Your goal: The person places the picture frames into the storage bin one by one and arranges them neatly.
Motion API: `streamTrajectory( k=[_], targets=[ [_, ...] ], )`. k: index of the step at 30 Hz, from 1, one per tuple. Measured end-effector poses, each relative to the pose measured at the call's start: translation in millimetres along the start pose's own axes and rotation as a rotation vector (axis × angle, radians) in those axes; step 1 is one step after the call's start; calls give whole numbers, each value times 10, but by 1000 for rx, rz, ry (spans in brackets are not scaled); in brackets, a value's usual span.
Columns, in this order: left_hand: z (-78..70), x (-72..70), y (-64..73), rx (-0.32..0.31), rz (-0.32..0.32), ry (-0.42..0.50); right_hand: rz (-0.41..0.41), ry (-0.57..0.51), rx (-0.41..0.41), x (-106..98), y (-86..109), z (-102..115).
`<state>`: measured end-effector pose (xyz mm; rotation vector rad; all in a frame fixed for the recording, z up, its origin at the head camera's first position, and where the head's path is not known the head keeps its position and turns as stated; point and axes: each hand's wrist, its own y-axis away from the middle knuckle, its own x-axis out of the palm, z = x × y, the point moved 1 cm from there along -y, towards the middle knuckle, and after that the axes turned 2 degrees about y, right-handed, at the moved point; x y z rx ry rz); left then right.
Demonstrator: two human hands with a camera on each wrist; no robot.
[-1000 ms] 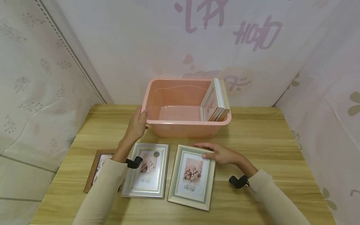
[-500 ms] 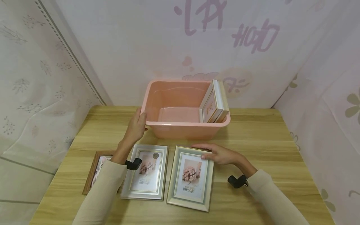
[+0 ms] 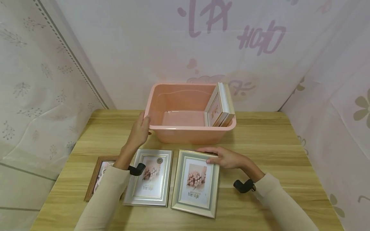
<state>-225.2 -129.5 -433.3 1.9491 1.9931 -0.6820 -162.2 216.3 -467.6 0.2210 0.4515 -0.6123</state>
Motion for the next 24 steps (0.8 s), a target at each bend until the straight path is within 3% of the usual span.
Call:
streamTrajectory(
  k=[6,13,19,24],
  targets=[
    [13,-3,4,-6,-13,-1,-26,29,33,-46,14,117],
    [24,-12,-2,0,-13,3,-41,20,7,-75,-15,284],
    [17,-6,-2,3,-3,15,-112,185,-11,-98,-18,546],
    [18,5,-8,15,2,12,-159,254,-42,-170,24,745]
  ],
)
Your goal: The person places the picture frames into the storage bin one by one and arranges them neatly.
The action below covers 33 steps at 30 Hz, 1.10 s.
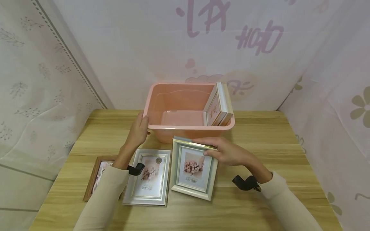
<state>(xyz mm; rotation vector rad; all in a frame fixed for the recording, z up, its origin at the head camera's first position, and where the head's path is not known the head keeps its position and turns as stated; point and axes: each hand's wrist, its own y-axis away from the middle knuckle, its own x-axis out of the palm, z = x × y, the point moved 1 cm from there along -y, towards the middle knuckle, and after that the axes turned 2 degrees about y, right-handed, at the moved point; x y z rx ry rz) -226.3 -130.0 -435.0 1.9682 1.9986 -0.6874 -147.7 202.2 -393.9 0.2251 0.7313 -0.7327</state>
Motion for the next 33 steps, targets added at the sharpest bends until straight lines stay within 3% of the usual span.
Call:
streamTrajectory(
  k=[7,11,18,23,29,33],
  targets=[
    [9,-8,-5,-3,-1,-17,-82,110,-15,-251,10,170],
    [10,-9,-12,3,-4,-25,-140,92,-2,-391,4,259],
    [34,-8,-15,11,-9,-25,-243,46,-67,-558,-34,380],
    [28,-8,4,6,3,-13,-284,37,-41,-660,-17,503],
    [7,-6,-2,0,-4,-18,-369,96,-4,-807,35,660],
    [-7,-15,-4,0,-3,-20,-437,130,-50,-898,30,709]
  ],
)
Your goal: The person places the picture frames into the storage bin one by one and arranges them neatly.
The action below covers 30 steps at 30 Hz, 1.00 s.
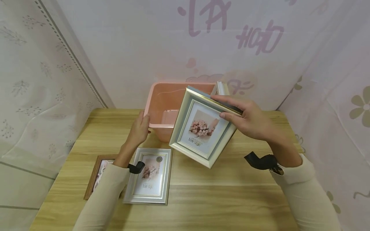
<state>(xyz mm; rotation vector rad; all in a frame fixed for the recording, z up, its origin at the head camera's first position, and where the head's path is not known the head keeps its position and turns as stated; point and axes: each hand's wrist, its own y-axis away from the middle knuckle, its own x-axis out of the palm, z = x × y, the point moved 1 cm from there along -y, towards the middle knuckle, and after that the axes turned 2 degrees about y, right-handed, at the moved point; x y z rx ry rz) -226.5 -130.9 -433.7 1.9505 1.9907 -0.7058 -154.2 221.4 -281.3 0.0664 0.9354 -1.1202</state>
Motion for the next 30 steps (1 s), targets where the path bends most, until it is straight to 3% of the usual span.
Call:
streamTrajectory(
  k=[4,9,20,30],
  targets=[
    [-10,-8,8,-3,4,-6,-51,-20,-33,-64,-46,16],
    [4,-15,15,-7,-3,4,-106,-103,80,-155,-111,54],
    [12,1,-1,-7,-4,13,-304,-471,244,-258,-214,6],
    [31,20,-12,43,24,11,-388,-600,263,-255,-351,-15]
  ],
)
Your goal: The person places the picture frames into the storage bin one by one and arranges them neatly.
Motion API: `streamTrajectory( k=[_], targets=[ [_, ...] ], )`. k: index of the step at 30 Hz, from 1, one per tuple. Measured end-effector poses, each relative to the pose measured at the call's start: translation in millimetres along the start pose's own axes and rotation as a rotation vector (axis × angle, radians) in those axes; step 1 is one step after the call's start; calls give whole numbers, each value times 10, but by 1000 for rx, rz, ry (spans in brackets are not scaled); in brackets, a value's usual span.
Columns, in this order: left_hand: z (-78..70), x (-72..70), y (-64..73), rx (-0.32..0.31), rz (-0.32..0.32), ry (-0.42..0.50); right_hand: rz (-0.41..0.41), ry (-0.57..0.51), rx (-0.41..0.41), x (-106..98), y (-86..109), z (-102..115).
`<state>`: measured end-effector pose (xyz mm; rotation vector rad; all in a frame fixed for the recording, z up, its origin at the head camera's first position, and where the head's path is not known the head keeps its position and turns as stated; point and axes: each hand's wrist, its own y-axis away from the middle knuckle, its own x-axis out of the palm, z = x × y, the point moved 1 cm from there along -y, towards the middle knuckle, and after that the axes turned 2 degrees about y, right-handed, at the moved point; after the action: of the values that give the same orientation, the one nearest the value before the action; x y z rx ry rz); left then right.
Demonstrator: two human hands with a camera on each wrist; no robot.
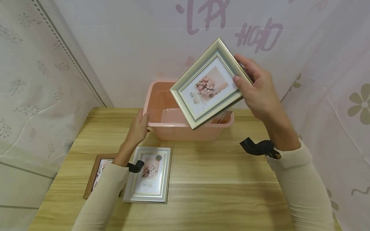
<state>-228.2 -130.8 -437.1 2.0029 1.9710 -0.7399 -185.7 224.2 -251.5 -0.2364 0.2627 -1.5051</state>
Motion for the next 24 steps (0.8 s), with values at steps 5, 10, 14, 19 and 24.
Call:
streamTrajectory(
  k=[5,10,14,19,24],
  targets=[
    [-2,0,0,-6,-13,0,-14,-17,19,71,-56,-37],
    [-14,-2,-3,-12,-32,-13,-70,106,25,117,-83,-86],
    [-22,-2,-3,-16,-38,-15,-117,287,26,156,-106,-132],
    [-22,13,-12,-28,-50,-19,-152,306,47,188,-156,-233],
    [-18,11,0,-30,-46,-31,-173,346,81,198,-188,-369]
  ],
)
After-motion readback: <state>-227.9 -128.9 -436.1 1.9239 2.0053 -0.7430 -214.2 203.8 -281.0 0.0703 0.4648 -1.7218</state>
